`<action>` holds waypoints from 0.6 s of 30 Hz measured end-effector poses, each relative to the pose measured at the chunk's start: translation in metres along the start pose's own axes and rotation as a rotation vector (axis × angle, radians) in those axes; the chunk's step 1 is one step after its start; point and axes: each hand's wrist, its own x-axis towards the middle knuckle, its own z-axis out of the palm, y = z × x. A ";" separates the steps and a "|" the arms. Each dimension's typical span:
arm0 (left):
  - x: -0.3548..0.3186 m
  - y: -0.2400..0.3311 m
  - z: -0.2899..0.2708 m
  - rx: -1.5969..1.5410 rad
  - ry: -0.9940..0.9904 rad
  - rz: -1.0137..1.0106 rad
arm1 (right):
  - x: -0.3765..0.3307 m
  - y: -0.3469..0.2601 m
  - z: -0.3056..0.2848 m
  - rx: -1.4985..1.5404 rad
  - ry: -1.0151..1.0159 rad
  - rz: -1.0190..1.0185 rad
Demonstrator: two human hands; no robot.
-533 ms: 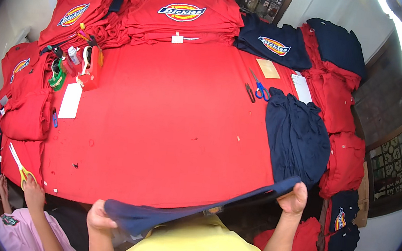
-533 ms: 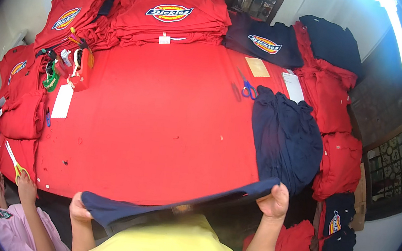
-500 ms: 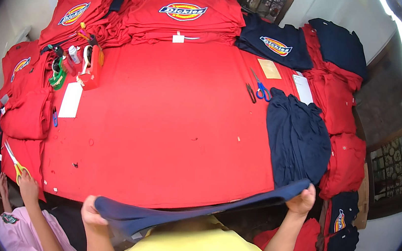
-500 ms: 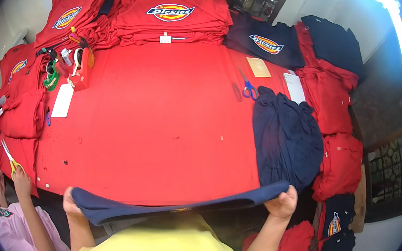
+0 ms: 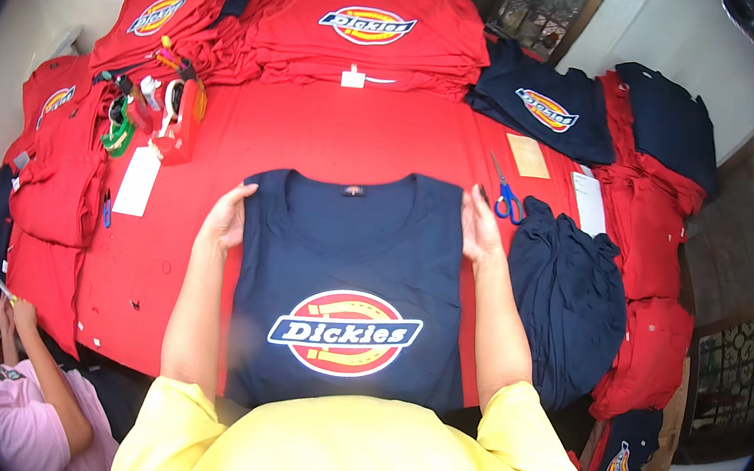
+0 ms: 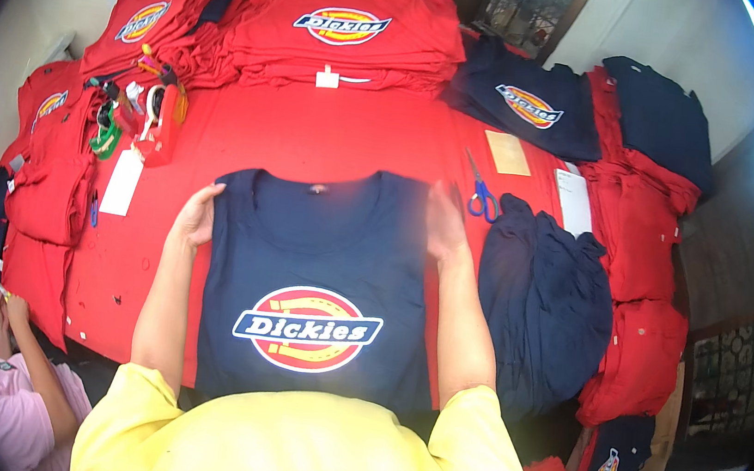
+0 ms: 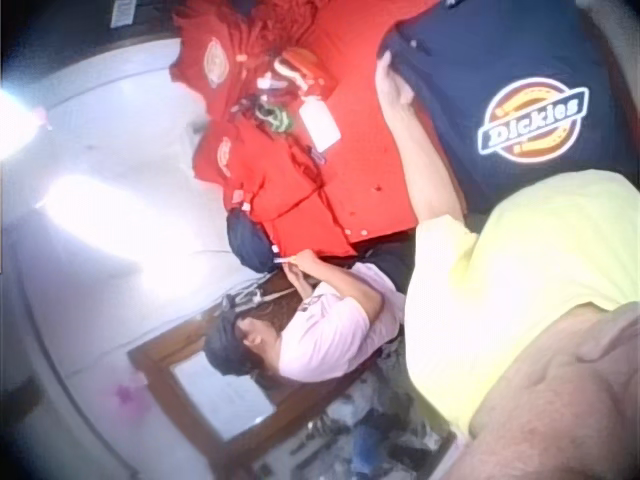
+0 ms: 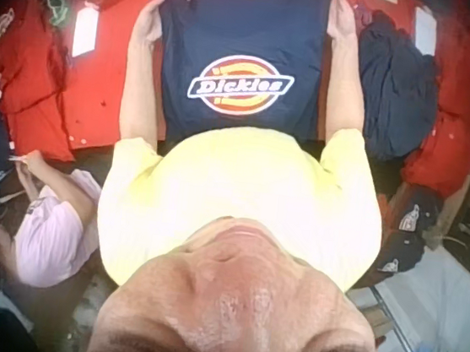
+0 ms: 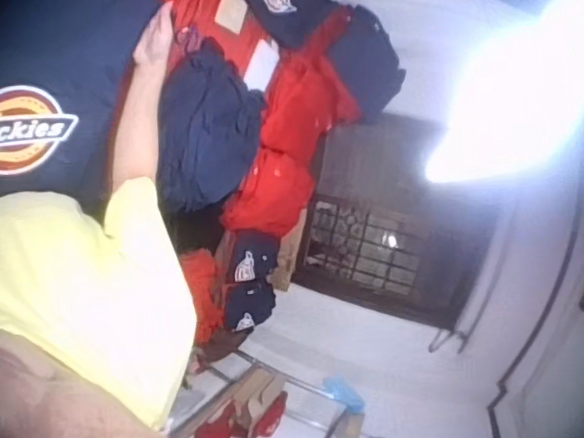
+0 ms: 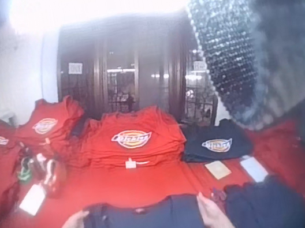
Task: The person folds a navy blue tank top by turning it over, aligning the edges, and smoothing the fabric by hand on a red table alongside other red garments.
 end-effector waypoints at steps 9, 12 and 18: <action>0.029 -0.018 0.000 -0.152 -0.130 -0.151 | 0.007 0.024 -0.012 0.087 -0.047 0.313; 0.067 0.021 -0.002 -0.194 -0.145 -0.124 | 0.051 0.004 0.004 0.052 -0.101 0.212; 0.098 0.033 -0.060 -0.108 0.083 -0.168 | 0.086 -0.018 -0.019 0.037 0.195 0.182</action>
